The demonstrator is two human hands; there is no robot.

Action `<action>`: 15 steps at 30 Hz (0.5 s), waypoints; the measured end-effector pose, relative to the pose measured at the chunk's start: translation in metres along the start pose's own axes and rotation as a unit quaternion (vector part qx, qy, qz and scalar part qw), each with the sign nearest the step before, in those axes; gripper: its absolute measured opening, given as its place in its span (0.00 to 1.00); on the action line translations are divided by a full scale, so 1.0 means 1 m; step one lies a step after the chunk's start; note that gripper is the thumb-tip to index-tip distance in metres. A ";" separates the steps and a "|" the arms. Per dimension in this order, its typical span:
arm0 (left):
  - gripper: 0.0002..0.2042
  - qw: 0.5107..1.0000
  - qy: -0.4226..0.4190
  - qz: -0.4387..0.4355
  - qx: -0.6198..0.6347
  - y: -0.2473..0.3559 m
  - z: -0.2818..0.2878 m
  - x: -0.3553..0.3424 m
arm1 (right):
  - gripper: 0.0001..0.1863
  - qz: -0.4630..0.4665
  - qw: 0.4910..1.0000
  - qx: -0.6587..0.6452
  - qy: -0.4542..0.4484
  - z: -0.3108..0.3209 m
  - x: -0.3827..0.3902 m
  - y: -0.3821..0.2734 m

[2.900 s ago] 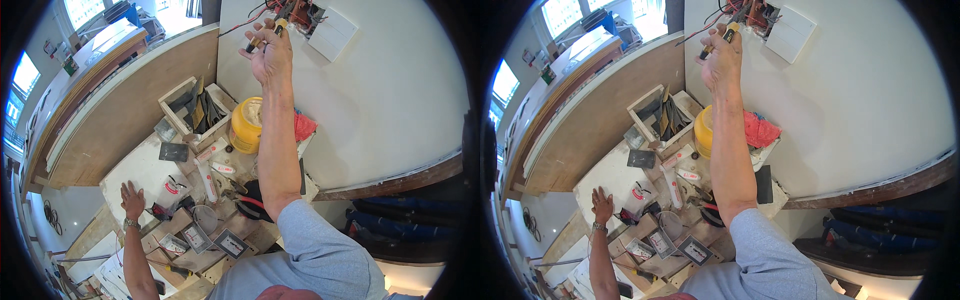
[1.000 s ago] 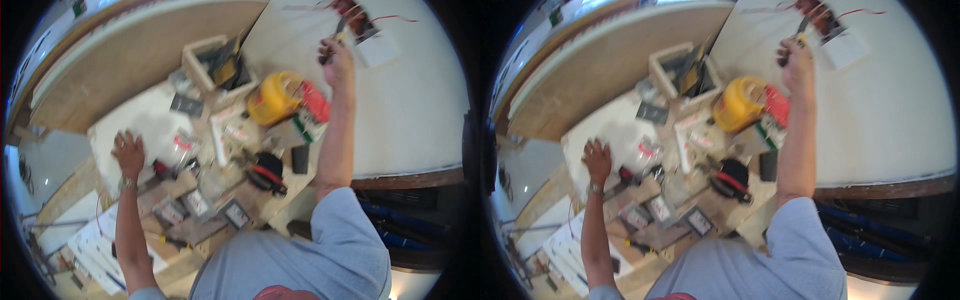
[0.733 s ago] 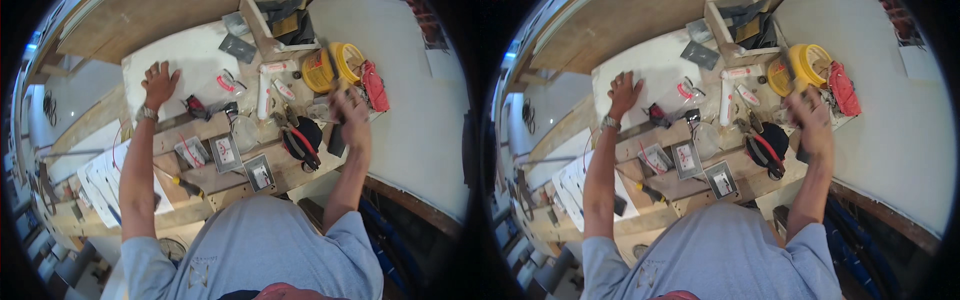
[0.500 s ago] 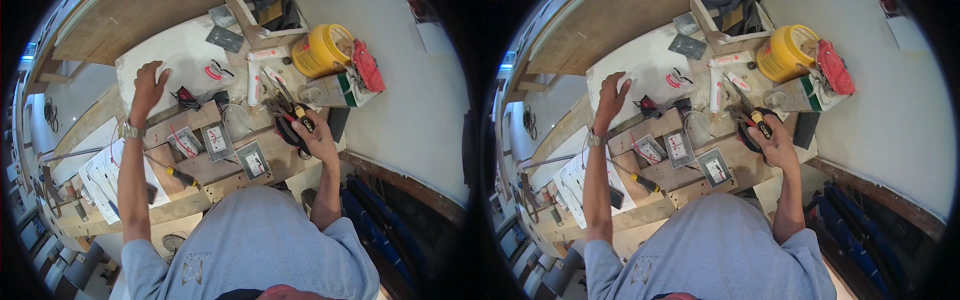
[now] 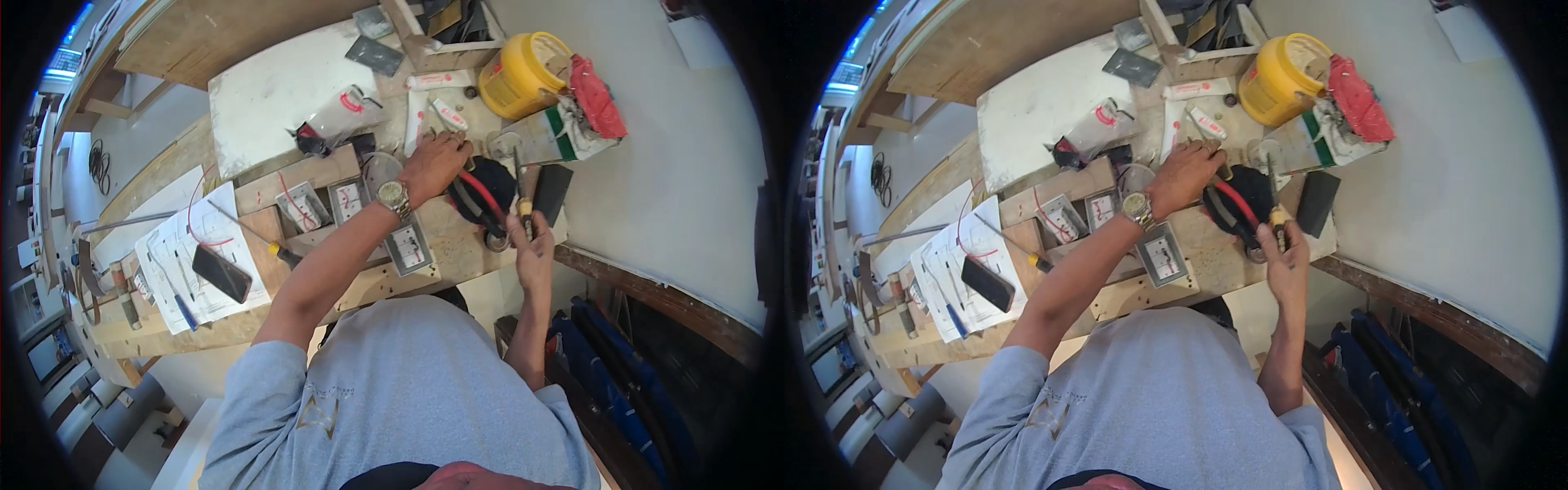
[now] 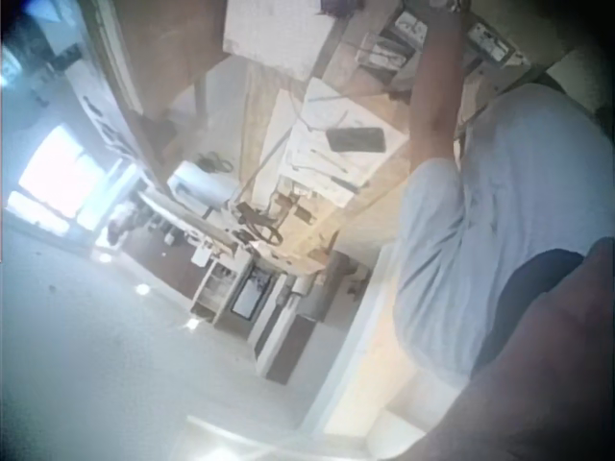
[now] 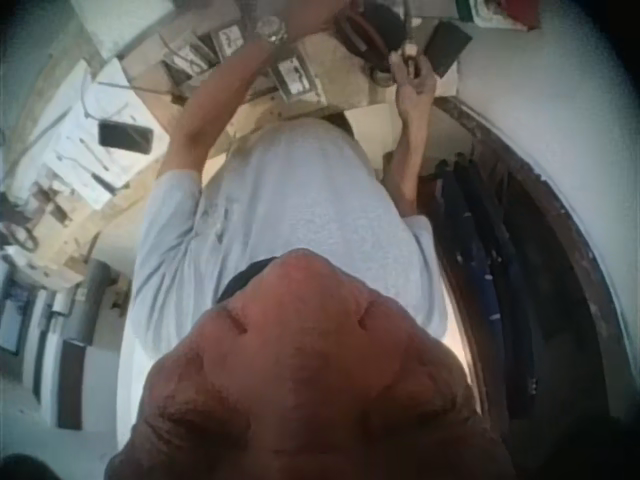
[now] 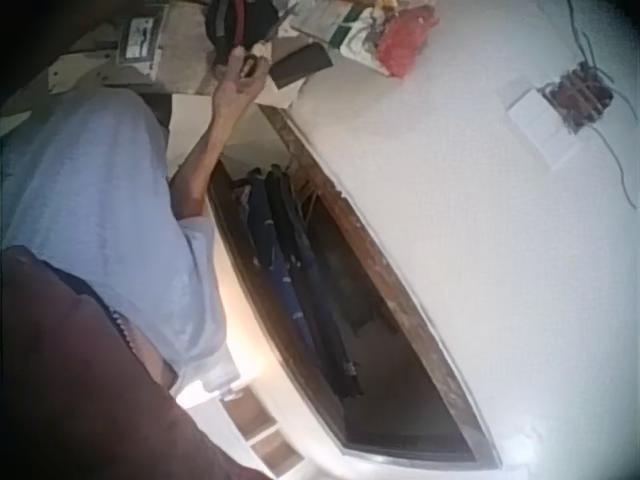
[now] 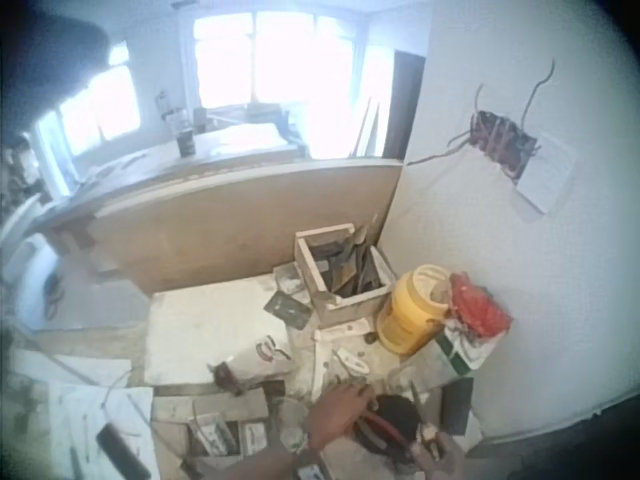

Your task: The person works on electrical wiring protruding from a wall, using pliers, a screwdriver, and a utility knife to cut, strip, and twist the wires.

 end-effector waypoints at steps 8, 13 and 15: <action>0.11 0.978 -0.142 -0.140 -0.063 -0.016 -0.032 -0.049 | 0.13 -0.018 0.998 0.043 0.045 0.030 0.043 0.019; 0.20 0.979 -0.167 -0.114 -0.025 -0.016 0.013 -0.071 | 0.13 -0.029 0.996 0.042 0.070 0.049 0.050 0.021; 0.21 0.988 -0.130 -0.049 0.059 -0.021 0.045 -0.094 | 0.13 -0.049 0.995 0.032 0.078 0.057 0.048 0.023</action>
Point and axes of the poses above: each hand's wrist, its own x-axis away from the middle knuckle, its own z-axis out of the back of the hand, y = z × x, the point moved 4 cm from there along -x, towards the middle knuckle, and after that the axes turned 2 degrees about z, right-handed, at the moved point
